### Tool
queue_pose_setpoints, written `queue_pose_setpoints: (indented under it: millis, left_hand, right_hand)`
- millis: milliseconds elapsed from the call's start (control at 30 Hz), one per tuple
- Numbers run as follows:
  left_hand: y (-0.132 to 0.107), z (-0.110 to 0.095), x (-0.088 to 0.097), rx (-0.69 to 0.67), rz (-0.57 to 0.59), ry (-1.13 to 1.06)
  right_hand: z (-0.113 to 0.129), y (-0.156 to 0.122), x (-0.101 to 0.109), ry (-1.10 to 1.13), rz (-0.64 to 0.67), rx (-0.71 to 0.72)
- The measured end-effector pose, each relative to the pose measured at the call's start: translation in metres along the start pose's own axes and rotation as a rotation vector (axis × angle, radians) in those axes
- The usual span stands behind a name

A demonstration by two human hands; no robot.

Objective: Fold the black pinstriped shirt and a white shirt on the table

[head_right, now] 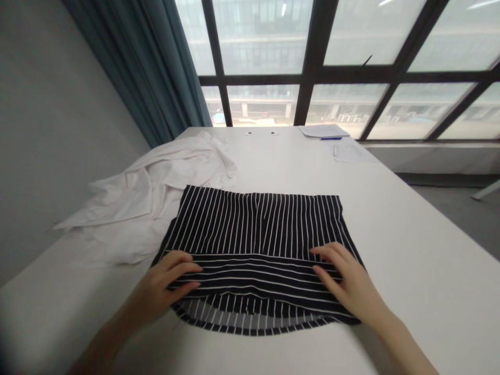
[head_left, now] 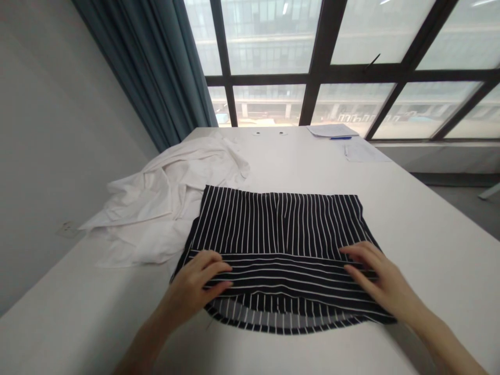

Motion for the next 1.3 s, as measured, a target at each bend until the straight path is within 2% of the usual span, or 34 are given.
queue_pose_setpoints:
  millis: [100, 200, 300, 467, 533, 667, 767, 833, 900, 1000, 1133, 1233, 1300]
  left_hand:
    - [0.003, -0.023, -0.027, -0.136, 0.148, 0.062]
    - [0.004, -0.027, -0.031, -0.173, 0.146, 0.103]
    - [0.006, -0.03, -0.021, -0.223, 0.072, 0.107]
    - [0.008, -0.031, -0.004, -0.223, -0.069, 0.092]
    - [0.008, -0.028, -0.005, -0.216, -0.031, 0.05]
    - [0.007, -0.02, -0.017, -0.163, 0.185, -0.055]
    - [0.007, -0.015, -0.018, -0.099, 0.199, -0.05]
    - [0.008, -0.016, -0.017, -0.094, 0.134, -0.015]
    - [0.007, -0.021, -0.022, -0.129, 0.116, 0.013]
    - [0.003, -0.023, -0.041, -0.15, 0.232, 0.068]
    - [-0.006, -0.006, -0.061, -0.067, 0.36, 0.187]
    - [-0.011, 0.007, -0.064, -0.047, 0.395, 0.217]
    - [-0.013, 0.016, -0.059, -0.028, 0.385, 0.218]
  right_hand:
    - [0.051, -0.006, -0.024, 0.032, 0.25, 0.258]
    - [0.067, -0.01, -0.039, -0.029, 0.298, 0.363]
    - [0.06, -0.01, -0.041, -0.059, 0.232, 0.377]
    - [0.04, -0.006, -0.025, 0.035, 0.118, 0.315]
    - [0.038, -0.004, -0.022, 0.099, 0.147, 0.317]
    - [0.04, -0.001, -0.025, 0.21, 0.346, 0.333]
    - [0.036, -0.001, -0.027, 0.302, 0.412, 0.28]
    - [0.029, 0.0, -0.025, 0.324, 0.354, 0.217]
    - [0.019, 0.001, -0.022, 0.279, 0.226, 0.129]
    - [0.011, 0.001, -0.024, 0.118, 0.083, 0.065]
    - [0.021, -0.001, -0.046, -0.154, 0.181, 0.199]
    - [0.023, -0.004, -0.056, -0.261, 0.24, 0.287]
    - [0.017, -0.004, -0.057, -0.282, 0.233, 0.283]
Point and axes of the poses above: each hand's wrist, its own y-axis towards the middle knuckle, its own x-axis out of the back of the hand, z = x × y, the point moved 7 cm from there along y, towards the middle knuckle, and after that the axes turned 12 degrees about -y, right-handed, at the moved point
